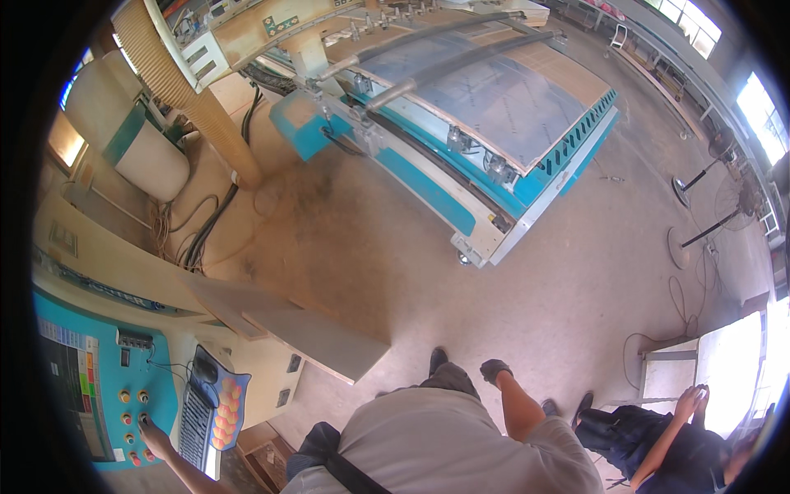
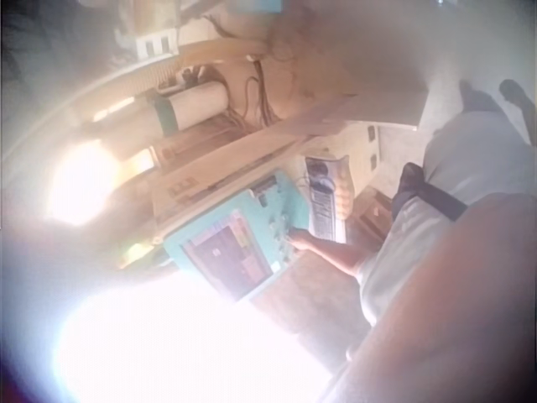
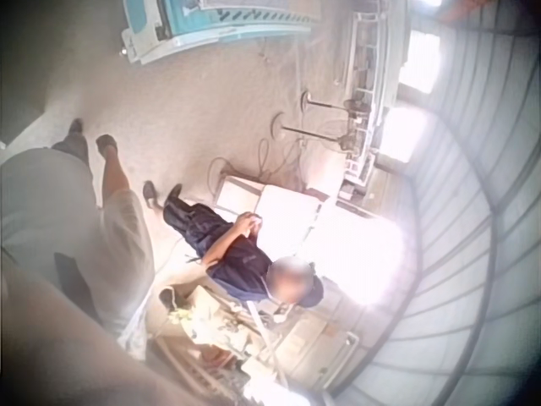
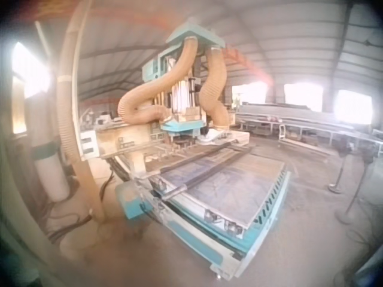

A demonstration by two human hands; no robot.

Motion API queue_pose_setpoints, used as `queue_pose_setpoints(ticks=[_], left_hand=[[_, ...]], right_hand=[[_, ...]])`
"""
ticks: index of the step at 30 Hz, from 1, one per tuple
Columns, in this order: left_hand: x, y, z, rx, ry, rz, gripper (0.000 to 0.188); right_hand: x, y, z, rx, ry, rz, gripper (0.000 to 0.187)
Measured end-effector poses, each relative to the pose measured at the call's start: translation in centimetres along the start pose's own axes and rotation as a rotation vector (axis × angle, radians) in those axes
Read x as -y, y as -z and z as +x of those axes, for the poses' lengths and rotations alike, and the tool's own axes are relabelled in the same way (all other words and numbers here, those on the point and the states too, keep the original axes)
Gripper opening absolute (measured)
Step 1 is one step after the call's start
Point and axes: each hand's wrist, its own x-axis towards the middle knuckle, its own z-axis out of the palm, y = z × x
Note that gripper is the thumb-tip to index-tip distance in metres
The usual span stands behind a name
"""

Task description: The person receives white and silver panels from another person, moves them from one stack to another, and arranges them on a large machine table.

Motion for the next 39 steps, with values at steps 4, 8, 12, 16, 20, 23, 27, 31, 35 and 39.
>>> queue_pose_setpoints(ticks=[4,8,12,16,20,23,27,31,35,39], left_hand=[[2.1,0.4,2.0,0.085,0.410,-0.613,0.049],[-1.9,-0.9,0.8,0.164,0.933,-1.121,0.066],[-3.1,-0.9,-1.2,0.067,0.795,-0.934,0.066],[-8.0,-2.0,-4.4,0.058,0.584,-0.774,0.043],[-19.9,2.0,-8.1,-0.060,0.330,-0.705,0.036],[-25.4,3.7,-10.0,-0.127,0.168,-0.742,0.031],[-37.3,2.2,-14.4,-0.147,-0.242,-0.975,0.023],[-47.5,7.6,-19.2,0.434,-0.071,-1.094,0.024],[-52.0,7.3,-20.2,0.475,-0.207,-1.107,0.025],[-55.0,5.1,-18.5,0.486,-0.296,-1.061,0.022]], right_hand=[[0.6,0.8,0.6,-0.055,0.033,0.048,0.019],[-0.3,1.3,-0.7,-0.061,-0.005,0.036,0.021],[0.2,1.7,-1.4,-0.014,-0.037,0.114,0.017],[-0.8,-1.3,-1.6,0.049,0.010,-0.016,0.017],[-1.4,-0.9,-2.7,0.113,0.004,0.049,0.016],[-2.0,-0.1,-2.5,0.084,0.023,0.026,0.016],[-5.5,0.9,-1.1,0.044,-0.048,0.114,0.018],[-8.8,1.8,-0.3,-0.074,0.018,0.023,0.021],[-10.3,0.0,0.8,-0.186,-0.342,0.497,0.015],[-10.1,0.1,1.3,-0.279,-0.022,0.092,0.012]])
